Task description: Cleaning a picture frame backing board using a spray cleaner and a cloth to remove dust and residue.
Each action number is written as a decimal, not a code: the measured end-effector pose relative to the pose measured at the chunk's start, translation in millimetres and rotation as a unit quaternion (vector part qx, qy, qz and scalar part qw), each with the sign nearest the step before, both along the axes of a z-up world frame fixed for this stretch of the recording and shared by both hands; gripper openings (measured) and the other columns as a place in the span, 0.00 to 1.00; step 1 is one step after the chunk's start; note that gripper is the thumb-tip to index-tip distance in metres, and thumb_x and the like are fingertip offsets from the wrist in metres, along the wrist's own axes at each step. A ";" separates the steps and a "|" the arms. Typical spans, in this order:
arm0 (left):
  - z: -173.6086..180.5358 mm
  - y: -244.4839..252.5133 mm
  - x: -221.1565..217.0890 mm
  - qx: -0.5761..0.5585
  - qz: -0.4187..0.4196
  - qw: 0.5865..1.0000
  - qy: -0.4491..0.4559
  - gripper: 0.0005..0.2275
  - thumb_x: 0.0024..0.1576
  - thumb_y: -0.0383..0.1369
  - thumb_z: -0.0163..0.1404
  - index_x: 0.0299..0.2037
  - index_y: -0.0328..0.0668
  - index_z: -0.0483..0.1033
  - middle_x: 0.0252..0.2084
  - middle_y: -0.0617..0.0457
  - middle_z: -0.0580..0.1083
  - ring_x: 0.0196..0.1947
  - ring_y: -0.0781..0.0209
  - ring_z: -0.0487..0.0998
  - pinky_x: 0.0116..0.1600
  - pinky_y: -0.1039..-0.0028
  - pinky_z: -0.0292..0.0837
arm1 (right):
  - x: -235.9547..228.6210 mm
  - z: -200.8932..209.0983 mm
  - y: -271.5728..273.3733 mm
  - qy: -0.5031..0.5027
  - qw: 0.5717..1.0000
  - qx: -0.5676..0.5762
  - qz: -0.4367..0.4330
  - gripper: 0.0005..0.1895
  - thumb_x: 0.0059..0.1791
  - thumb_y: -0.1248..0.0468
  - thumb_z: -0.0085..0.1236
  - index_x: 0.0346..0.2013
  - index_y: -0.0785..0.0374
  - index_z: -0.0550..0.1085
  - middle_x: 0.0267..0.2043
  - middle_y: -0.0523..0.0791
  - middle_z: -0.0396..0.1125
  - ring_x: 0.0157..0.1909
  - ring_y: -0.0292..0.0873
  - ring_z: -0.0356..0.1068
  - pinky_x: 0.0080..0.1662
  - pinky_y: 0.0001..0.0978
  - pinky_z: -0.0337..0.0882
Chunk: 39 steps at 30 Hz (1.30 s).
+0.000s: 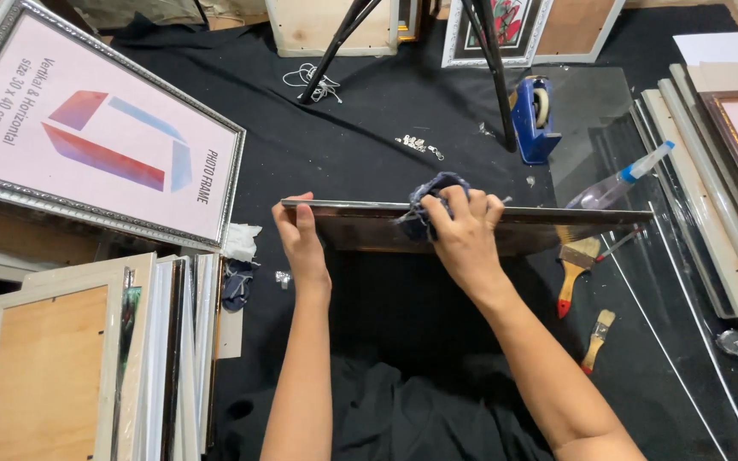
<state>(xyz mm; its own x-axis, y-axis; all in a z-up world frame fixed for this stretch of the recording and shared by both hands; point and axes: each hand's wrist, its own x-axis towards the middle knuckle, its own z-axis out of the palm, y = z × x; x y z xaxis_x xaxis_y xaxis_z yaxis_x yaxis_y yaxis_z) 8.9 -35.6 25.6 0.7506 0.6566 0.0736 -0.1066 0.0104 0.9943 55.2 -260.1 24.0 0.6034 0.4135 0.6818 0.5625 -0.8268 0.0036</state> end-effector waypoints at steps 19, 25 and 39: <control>-0.8 32.3 39.7 0.111 -0.026 0.987 0.111 0.28 0.60 0.66 0.41 0.45 0.47 0.64 0.49 0.38 0.74 0.59 0.36 0.72 0.64 0.51 0.64 | 55.3 -26.1 -18.0 -0.140 0.990 -0.019 0.001 0.28 0.41 0.67 0.48 0.56 0.45 0.74 0.45 0.39 0.65 0.48 0.45 0.63 0.55 0.40 0.56; -10.0 29.4 43.5 0.086 -0.022 0.992 0.085 0.33 0.59 0.66 0.43 0.53 0.40 0.65 0.56 0.33 0.71 0.63 0.35 0.69 0.67 0.50 0.61 | 68.2 -45.1 -84.3 -0.194 0.957 0.104 -0.187 0.12 0.56 0.54 0.51 0.42 0.58 0.72 0.38 0.43 0.64 0.48 0.48 0.66 0.63 0.47 0.56; -13.3 35.5 14.3 0.114 -0.030 0.989 0.094 0.27 0.59 0.67 0.41 0.39 0.49 0.62 0.41 0.41 0.73 0.53 0.38 0.75 0.60 0.53 0.66 | 15.7 -2.7 -58.1 -0.101 0.992 -0.064 -0.028 0.20 0.46 0.63 0.54 0.52 0.41 0.75 0.41 0.36 0.66 0.47 0.42 0.67 0.54 0.38 0.63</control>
<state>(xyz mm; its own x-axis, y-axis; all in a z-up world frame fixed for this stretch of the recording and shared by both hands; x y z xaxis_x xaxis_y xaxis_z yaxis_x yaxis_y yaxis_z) 23.2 -0.1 12.3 0.8016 0.5937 0.0697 0.0748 -0.2153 0.9737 71.0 -318.3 21.3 0.4846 0.4745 0.7348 0.4925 -0.8423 0.2191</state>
